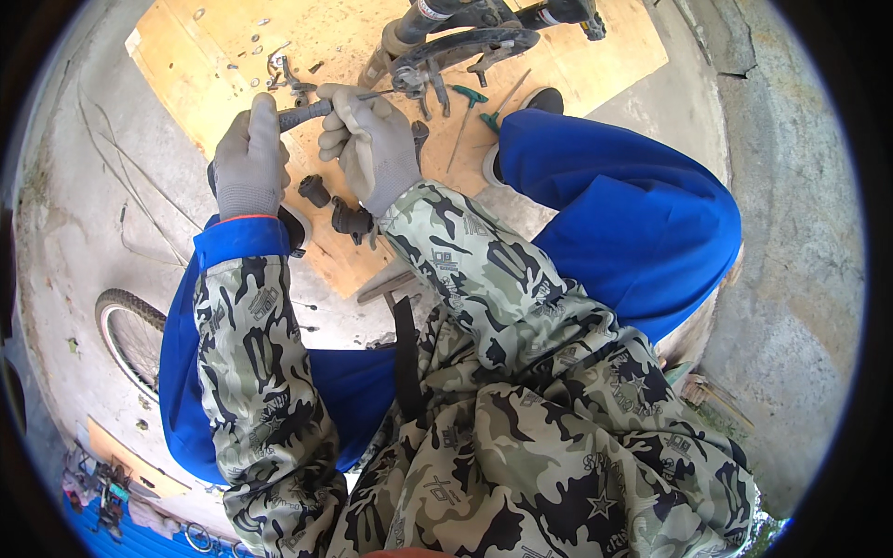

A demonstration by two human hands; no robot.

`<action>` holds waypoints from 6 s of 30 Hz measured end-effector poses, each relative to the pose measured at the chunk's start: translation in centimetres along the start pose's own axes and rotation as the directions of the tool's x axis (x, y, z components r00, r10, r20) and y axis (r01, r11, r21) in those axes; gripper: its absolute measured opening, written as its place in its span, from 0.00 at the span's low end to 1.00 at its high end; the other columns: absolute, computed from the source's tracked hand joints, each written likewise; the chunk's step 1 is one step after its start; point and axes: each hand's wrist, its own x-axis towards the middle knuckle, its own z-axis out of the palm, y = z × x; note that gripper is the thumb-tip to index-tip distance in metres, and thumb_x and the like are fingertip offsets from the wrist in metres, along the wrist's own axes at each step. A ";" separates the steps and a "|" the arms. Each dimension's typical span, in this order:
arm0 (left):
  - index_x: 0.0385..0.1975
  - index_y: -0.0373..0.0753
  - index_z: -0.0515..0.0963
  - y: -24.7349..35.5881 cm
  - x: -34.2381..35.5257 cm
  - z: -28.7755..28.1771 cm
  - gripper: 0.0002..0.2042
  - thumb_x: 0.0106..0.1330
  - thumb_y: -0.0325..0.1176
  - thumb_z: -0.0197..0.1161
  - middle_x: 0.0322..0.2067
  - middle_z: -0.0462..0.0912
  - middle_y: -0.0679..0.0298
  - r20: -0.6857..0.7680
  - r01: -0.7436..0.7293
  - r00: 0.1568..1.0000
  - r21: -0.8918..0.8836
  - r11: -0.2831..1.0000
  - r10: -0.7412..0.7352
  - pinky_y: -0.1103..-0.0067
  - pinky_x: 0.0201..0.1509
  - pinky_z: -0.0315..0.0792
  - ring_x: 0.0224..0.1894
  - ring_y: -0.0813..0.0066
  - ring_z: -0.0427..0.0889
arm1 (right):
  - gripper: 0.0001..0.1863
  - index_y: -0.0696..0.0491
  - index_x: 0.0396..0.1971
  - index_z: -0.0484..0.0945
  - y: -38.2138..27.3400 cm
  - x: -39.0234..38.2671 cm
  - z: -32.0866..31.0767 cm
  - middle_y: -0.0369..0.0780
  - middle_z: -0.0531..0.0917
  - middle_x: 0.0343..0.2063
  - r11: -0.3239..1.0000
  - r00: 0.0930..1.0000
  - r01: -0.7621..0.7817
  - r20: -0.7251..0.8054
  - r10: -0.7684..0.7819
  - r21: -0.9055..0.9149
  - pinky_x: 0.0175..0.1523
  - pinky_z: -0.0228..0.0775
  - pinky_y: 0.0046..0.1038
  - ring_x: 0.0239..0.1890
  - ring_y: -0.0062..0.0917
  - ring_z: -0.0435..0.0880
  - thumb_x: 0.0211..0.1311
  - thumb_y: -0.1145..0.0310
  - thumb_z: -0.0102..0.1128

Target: The person disassembles a bicycle brake caliper, removes the brake pads, and uses a screwdriver to adjust internal components. They then reassemble the caliper and place it on the work surface.

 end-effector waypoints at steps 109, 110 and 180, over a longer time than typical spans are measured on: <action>0.57 0.32 0.73 -2.4 -0.1 1.7 0.19 0.78 0.42 0.52 0.26 0.73 0.68 0.143 -0.114 0.967 -0.489 0.865 0.209 0.86 0.24 0.65 0.22 0.86 0.70 | 0.20 0.61 0.54 0.76 -0.4 0.7 -1.4 0.34 0.78 0.30 0.999 0.999 0.036 0.032 -0.036 0.025 0.35 0.68 0.26 0.30 0.21 0.76 0.74 0.60 0.62; 0.52 0.32 0.75 -2.4 0.1 1.8 0.18 0.78 0.43 0.53 0.25 0.75 0.67 0.067 -0.182 0.971 -0.420 0.889 0.230 0.84 0.26 0.66 0.23 0.83 0.71 | 0.20 0.60 0.53 0.77 -0.4 0.8 -1.5 0.34 0.78 0.30 0.999 1.000 0.013 0.026 -0.014 0.033 0.35 0.69 0.26 0.30 0.21 0.76 0.73 0.59 0.63; 0.35 0.30 0.80 -2.2 0.9 1.4 0.21 0.75 0.47 0.57 0.21 0.77 0.59 -0.063 -0.158 0.987 -0.129 0.979 0.151 0.73 0.30 0.71 0.23 0.73 0.75 | 0.20 0.59 0.51 0.78 0.4 1.1 -1.1 0.35 0.80 0.28 0.999 0.995 -0.012 -0.096 0.008 -0.037 0.32 0.70 0.25 0.27 0.21 0.78 0.71 0.57 0.65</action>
